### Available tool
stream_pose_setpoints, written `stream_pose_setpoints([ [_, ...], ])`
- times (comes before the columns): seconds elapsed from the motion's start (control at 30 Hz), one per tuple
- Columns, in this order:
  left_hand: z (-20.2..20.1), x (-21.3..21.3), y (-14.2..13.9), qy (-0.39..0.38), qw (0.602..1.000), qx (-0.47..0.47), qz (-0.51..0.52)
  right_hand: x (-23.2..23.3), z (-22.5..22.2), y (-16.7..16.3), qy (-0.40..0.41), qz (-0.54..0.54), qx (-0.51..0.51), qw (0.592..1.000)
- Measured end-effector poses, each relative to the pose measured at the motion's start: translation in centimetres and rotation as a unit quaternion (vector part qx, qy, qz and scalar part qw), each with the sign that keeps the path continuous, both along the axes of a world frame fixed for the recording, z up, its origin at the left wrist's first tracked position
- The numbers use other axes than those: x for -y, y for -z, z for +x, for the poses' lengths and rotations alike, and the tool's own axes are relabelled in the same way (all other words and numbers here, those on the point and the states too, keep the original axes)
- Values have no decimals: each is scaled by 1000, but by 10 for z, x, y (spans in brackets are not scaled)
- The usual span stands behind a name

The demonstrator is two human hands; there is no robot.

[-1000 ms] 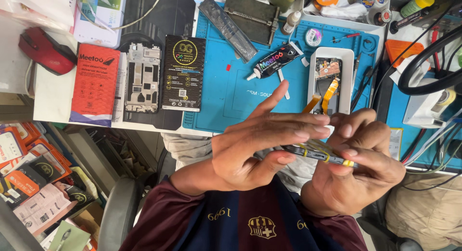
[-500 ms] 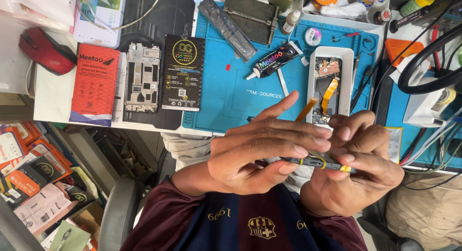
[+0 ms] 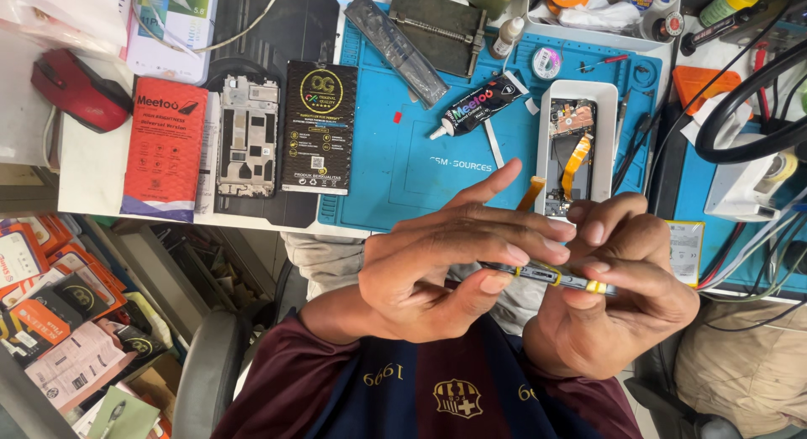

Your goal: The person sits at a phone repair workbench and wraps yellow rubber bands around a disassembled smartphone frame to hold its parts together. They repeatedly stretch each band by hand, loop it around the device, and adjust the bands along the phone's length.

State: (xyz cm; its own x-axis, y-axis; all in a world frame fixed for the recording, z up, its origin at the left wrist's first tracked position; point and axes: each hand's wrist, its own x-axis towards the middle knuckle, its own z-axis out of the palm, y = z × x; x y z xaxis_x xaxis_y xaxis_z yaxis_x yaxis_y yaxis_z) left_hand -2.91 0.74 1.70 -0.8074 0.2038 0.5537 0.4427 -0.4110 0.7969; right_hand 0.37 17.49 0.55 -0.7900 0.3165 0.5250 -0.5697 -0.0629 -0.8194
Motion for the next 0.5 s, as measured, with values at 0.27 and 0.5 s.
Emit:
stream_pose_setpoints([
  [0.27, 1, -1, 0, 0, 1000, 14, 11, 5, 0, -1, 14, -9, 7, 1000],
  [0.5, 2, 2, 4, 19, 1000, 7, 2, 7, 2, 0, 17, -21, 9, 1000],
])
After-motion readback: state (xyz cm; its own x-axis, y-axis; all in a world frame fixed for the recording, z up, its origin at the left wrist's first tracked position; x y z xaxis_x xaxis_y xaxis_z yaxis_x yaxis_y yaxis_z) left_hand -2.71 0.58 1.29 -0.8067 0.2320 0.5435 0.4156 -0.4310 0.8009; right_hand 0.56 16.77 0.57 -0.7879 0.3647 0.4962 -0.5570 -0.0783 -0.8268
